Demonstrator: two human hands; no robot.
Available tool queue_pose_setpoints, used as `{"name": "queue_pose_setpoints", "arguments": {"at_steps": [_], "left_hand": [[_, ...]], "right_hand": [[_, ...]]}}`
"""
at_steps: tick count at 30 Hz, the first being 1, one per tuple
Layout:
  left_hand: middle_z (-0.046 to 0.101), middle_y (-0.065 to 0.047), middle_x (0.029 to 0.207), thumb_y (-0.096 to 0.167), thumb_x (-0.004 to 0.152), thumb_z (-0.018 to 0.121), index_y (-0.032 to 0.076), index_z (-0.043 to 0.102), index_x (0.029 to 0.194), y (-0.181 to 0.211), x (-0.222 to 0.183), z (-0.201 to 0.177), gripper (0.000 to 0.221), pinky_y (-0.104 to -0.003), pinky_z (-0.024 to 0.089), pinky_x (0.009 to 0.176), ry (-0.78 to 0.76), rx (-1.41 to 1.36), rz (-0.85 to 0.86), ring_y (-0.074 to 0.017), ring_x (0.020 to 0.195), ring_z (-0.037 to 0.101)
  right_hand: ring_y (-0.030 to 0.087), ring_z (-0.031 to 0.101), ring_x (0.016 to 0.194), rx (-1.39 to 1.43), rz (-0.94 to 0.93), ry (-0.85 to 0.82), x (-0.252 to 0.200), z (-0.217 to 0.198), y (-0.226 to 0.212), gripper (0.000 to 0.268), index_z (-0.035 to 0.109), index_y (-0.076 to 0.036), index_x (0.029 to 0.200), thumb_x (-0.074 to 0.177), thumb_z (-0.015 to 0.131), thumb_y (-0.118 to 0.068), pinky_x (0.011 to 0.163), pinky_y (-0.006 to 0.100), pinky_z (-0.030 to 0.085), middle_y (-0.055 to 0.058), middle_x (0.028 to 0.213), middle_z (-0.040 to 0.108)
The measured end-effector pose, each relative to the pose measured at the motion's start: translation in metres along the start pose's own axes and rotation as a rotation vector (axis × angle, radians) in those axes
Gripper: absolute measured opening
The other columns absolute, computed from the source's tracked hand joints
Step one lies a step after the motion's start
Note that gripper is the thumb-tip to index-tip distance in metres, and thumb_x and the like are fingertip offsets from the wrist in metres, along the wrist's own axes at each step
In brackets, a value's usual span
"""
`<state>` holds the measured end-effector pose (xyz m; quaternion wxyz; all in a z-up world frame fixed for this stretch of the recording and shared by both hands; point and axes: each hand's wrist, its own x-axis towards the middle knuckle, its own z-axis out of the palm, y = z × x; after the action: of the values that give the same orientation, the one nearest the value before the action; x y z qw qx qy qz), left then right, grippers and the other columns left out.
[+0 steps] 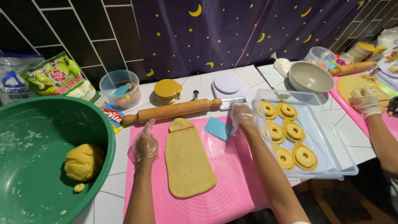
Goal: Rolling out dough on a silicone mat and using a circular cutter to create donut shapes.
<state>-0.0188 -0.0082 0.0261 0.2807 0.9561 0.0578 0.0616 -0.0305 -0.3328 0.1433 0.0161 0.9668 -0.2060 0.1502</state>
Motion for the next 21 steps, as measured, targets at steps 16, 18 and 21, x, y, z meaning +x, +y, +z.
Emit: {"name": "queue_pose_setpoints", "arguments": {"at_steps": [16,18,21], "left_hand": [[0.072,-0.019,0.100,0.017,0.101,0.049,0.053,0.048,0.149,0.003,0.009,-0.011,0.060,-0.047,0.058,0.092,0.056,-0.057,-0.024,-0.0389,0.105,0.071],[0.072,-0.019,0.099,0.018,0.101,0.048,0.053,0.049,0.148,0.004,0.009,-0.008,0.059,-0.047,0.058,0.091,0.053,-0.060,-0.024,-0.0384,0.104,0.072],[0.072,-0.016,0.099,0.019,0.100,0.049,0.058,0.042,0.150,0.000,0.012,-0.004,0.063,-0.044,0.058,0.093,0.037,-0.010,-0.010,-0.0353,0.104,0.072]], "right_hand": [[0.034,0.069,0.109,0.588,-0.013,-0.172,0.051,0.078,-0.023,0.025,0.076,-0.021,0.109,0.094,0.056,-0.025,0.097,0.047,0.058,0.012,0.104,0.074],[0.033,0.069,0.109,0.589,-0.013,-0.152,0.037,0.050,-0.030,0.025,0.076,-0.022,0.109,0.095,0.056,-0.028,0.097,0.047,0.058,0.011,0.104,0.074],[0.034,0.071,0.106,0.717,-0.039,-0.169,0.014,0.013,-0.053,0.018,0.076,-0.018,0.108,0.095,0.064,-0.024,0.094,0.048,0.057,0.011,0.102,0.073]]}}
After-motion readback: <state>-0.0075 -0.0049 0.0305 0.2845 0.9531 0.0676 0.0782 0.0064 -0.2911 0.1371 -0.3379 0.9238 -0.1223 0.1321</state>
